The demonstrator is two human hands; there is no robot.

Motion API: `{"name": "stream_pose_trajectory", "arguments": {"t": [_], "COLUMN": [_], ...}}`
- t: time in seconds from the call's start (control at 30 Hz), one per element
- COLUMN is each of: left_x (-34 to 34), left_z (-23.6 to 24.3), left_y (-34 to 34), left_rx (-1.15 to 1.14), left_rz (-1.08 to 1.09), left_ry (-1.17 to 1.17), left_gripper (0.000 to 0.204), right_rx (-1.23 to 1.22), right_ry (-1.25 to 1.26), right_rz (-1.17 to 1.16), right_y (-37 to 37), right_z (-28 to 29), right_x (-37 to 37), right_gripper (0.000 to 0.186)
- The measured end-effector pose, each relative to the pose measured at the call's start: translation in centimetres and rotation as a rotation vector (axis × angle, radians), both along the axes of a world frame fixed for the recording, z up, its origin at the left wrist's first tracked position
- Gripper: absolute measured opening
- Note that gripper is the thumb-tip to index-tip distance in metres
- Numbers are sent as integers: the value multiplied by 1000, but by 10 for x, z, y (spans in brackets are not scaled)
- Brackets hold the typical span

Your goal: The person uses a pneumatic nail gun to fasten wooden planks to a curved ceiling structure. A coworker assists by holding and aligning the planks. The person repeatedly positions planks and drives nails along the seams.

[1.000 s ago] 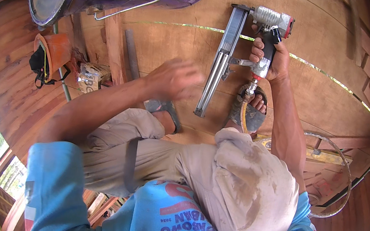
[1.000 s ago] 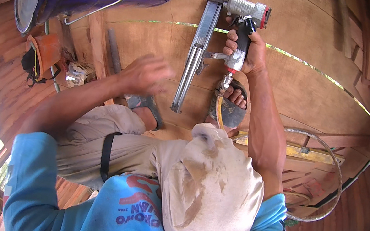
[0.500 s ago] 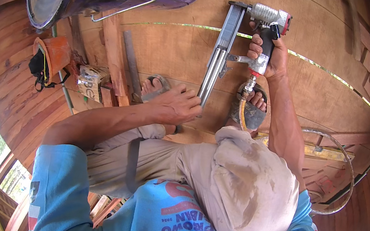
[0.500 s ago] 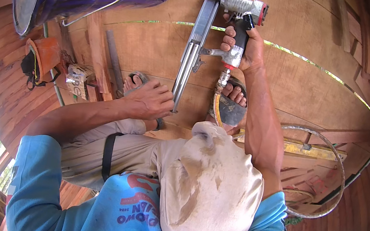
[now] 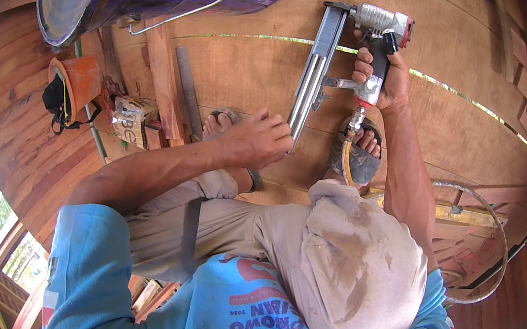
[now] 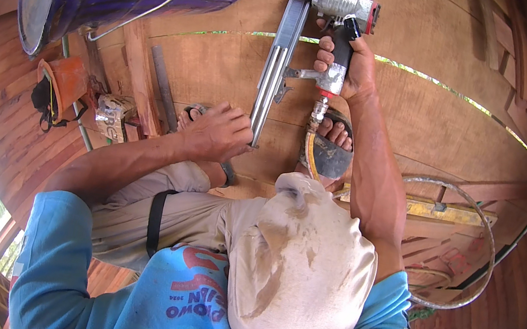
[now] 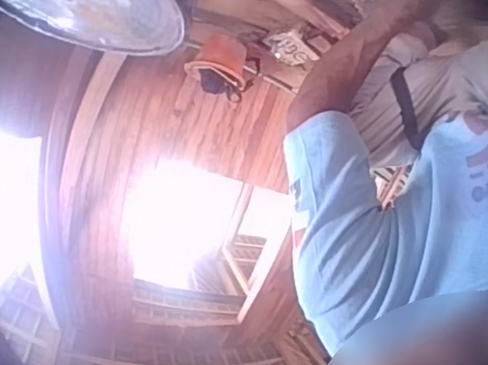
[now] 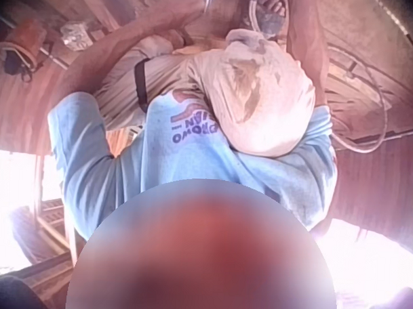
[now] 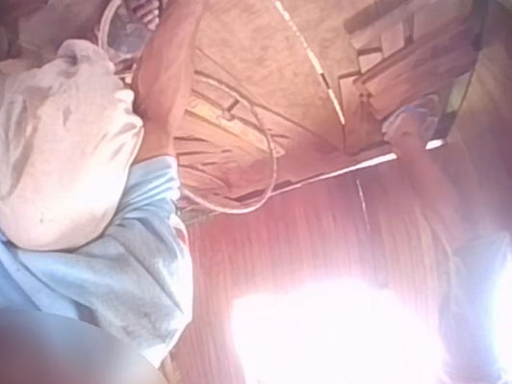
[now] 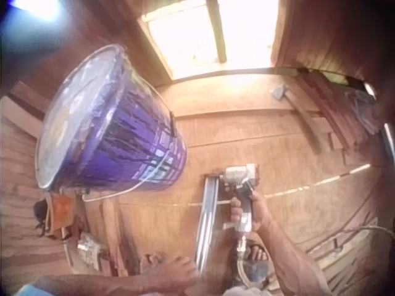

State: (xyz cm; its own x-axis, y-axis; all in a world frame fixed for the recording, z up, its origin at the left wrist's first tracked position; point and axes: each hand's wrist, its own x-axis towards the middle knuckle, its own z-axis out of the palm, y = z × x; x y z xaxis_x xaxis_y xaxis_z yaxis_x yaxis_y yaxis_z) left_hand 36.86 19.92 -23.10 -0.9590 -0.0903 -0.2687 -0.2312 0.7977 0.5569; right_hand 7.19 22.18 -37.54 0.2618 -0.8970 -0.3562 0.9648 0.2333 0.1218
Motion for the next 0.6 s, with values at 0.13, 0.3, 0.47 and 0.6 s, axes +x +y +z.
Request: {"name": "stream_pose_trajectory", "arguments": {"t": [0.13, 0.3, 0.47, 0.6], "left_x": [-11, -29, -43, -47], "left_z": [-4, -6, -17, -23], "left_y": [-16, -37, -52, -61], "left_rx": [-23, -60, -69, -99], "left_rz": [84, 219, 207, 23], "left_ry": [-12, -3, 129, 107], "left_gripper": [28, 27, 42, 54], "right_rx": [16, 16, 29, 24], "right_ry": [-9, -32, 1, 2], "right_rz": [-2, -13, 3, 21], "right_y": [0, -1, -2, -2], "right_z": [1, 1, 1, 3], "right_x": [0, 1, -1, -2], "right_gripper": [53, 53, 60, 57]}}
